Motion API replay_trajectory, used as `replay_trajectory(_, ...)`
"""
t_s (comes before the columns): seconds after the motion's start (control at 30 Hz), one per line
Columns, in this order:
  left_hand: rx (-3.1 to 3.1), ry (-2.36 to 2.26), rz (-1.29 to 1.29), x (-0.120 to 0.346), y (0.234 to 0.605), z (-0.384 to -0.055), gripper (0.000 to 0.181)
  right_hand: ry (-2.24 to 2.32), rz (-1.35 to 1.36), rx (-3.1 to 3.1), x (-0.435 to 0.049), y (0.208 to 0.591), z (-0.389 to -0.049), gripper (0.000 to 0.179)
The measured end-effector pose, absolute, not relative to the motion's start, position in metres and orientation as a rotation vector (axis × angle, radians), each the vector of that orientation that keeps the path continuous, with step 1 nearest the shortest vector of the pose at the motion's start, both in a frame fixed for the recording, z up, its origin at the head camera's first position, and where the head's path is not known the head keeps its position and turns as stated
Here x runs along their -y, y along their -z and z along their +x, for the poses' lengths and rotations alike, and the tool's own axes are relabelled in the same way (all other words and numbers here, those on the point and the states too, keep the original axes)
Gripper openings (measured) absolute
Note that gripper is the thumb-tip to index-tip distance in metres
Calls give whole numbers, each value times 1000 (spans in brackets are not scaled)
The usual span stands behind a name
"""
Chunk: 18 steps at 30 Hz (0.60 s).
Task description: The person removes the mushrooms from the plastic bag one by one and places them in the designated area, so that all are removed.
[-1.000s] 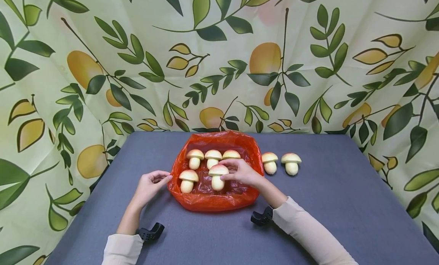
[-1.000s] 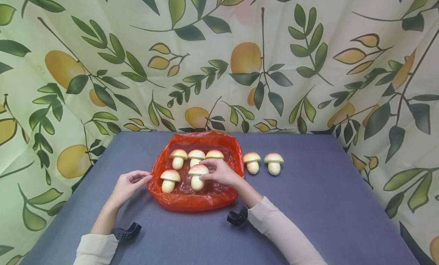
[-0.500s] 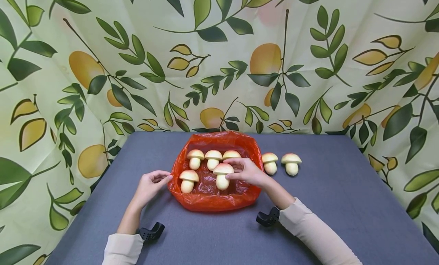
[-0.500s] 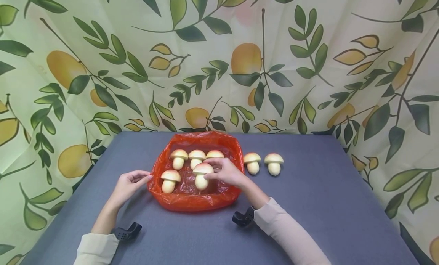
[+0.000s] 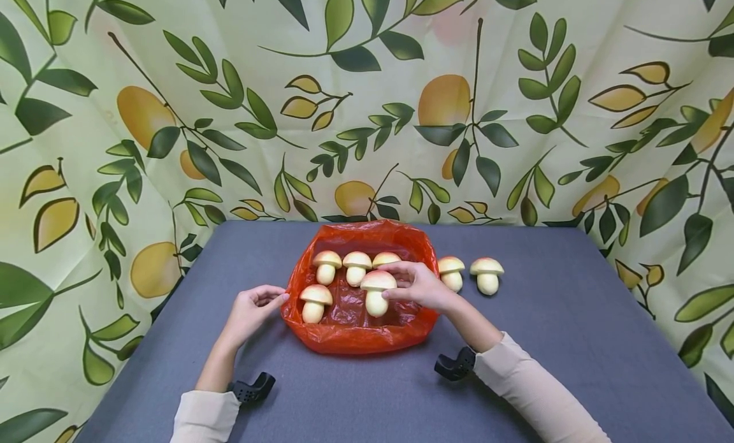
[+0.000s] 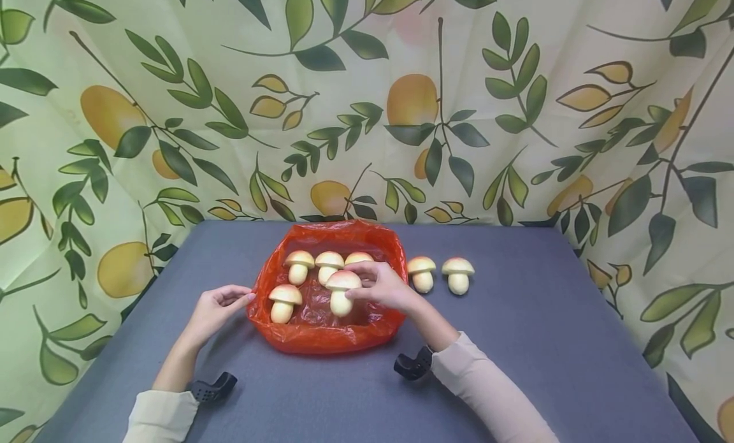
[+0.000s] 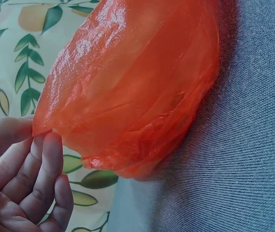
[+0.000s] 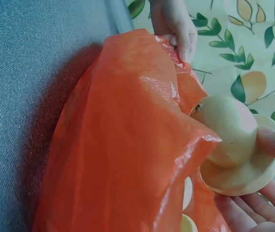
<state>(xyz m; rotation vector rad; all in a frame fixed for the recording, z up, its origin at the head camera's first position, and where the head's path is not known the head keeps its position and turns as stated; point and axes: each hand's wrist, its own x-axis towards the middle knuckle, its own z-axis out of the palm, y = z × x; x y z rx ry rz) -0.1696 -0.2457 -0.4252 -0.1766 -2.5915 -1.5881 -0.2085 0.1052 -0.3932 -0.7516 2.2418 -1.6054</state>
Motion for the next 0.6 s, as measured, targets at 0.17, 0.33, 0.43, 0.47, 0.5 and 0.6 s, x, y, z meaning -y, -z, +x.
replay_trajectory(0.17,2591,1600,-168,245,424,-169,23,1615,-758,-2230,-109,392,-209,51)
replay_trajectory(0.33,2591,1604,-161,245,423,-168,22,1609,-740,-2223,-114,391,-207,52)
replay_trajectory(0.43,2595,1597,-160,245,422,-168,22,1612,-737,-2230,-118,391,-206,52)
replay_trajectory(0.47,2597,1595,-159,244,422,-168,22,1614,-734,-2232,-119,391,-205,52)
replay_trajectory(0.5,2598,1594,-161,244,422,-168,22,1620,-725,-2230,-120,391,-205,52)
replay_trajectory(0.6,2603,1582,-171,245,423,-169,22,1640,-702,-2215,-124,393,-204,53)
